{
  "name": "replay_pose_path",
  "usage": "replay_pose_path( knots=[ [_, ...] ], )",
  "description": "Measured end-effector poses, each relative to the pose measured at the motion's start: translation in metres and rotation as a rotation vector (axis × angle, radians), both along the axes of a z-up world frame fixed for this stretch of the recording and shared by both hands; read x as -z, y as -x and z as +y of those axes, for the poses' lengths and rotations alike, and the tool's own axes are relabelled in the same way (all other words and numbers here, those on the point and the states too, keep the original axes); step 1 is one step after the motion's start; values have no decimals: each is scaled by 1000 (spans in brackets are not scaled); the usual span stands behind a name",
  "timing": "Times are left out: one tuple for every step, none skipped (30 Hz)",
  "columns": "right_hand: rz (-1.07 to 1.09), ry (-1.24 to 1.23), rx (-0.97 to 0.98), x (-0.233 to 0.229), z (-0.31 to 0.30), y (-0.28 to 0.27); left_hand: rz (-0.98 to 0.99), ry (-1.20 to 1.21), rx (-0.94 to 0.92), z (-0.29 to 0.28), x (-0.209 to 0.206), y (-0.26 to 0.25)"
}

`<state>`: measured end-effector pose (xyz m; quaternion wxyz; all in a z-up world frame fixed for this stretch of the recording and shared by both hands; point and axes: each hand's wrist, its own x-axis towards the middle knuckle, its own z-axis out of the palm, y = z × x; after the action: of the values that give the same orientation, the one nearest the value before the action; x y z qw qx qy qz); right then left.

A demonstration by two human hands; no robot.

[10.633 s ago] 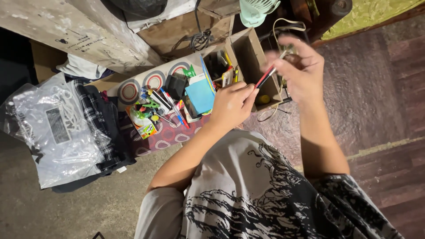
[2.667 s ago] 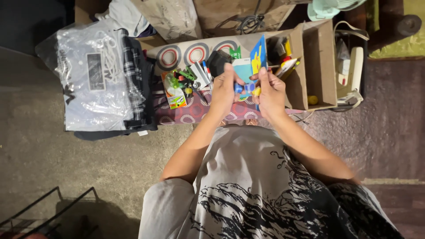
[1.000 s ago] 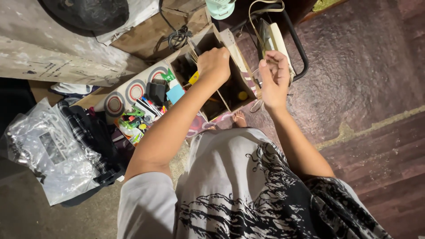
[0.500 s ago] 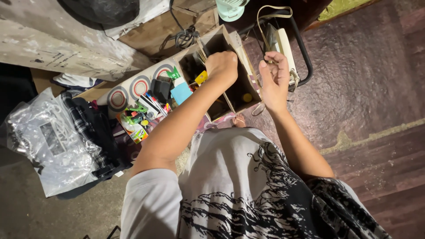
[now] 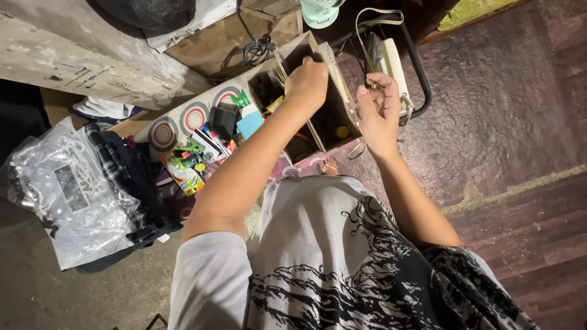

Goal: Organizing various stationery items, pens, and cards into a cardboard organizer on a workspace.

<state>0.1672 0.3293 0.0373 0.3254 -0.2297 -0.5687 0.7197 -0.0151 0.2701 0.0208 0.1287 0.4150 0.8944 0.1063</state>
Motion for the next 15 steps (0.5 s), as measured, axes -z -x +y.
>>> replay_pose_path(
  knots=[
    [1, -1, 1, 0, 0, -1, 1, -1, 1, 0, -8, -1],
    [1, -5, 5, -1, -1, -1, -46, 42, 20, 0, -16, -2],
    [2, -10, 9, -1, -2, -2, -92, 84, 39, -1, -24, -3],
    [3, -10, 9, -1, -2, -2, -90, 84, 39, -2, -25, -3],
    [-9, -40, 17, 0, -2, -3, -102, 111, 49, -2, -26, -3],
    [-21, -70, 25, 0, -2, -4, -115, 138, 60, -3, -27, -4],
    [-21, -71, 26, 0, -2, -5, -114, 136, 61, -3, -22, -3],
    [-17, -82, 22, 0, -3, -6, -87, 64, 56, -3, -16, -4],
    [-12, -93, 18, 0, -4, -7, -60, -9, 52, -4, -9, -4],
    [-14, -94, 15, -1, -5, -8, -62, -10, 49, -6, -13, -5],
    [-13, -104, 21, -1, -6, -8, -45, -85, 41, -8, -17, -5],
    [-11, -115, 24, -2, -7, -7, -27, -162, 30, -10, -21, -4],
    [-12, -117, 18, -5, -9, -7, -27, -164, 24, -15, -44, -6],
    [-19, -124, 17, -8, -10, -8, -32, -165, 23, -20, -66, -8],
    [-26, -131, 15, -12, -12, -9, -36, -167, 22, -26, -89, -10]
  ],
)
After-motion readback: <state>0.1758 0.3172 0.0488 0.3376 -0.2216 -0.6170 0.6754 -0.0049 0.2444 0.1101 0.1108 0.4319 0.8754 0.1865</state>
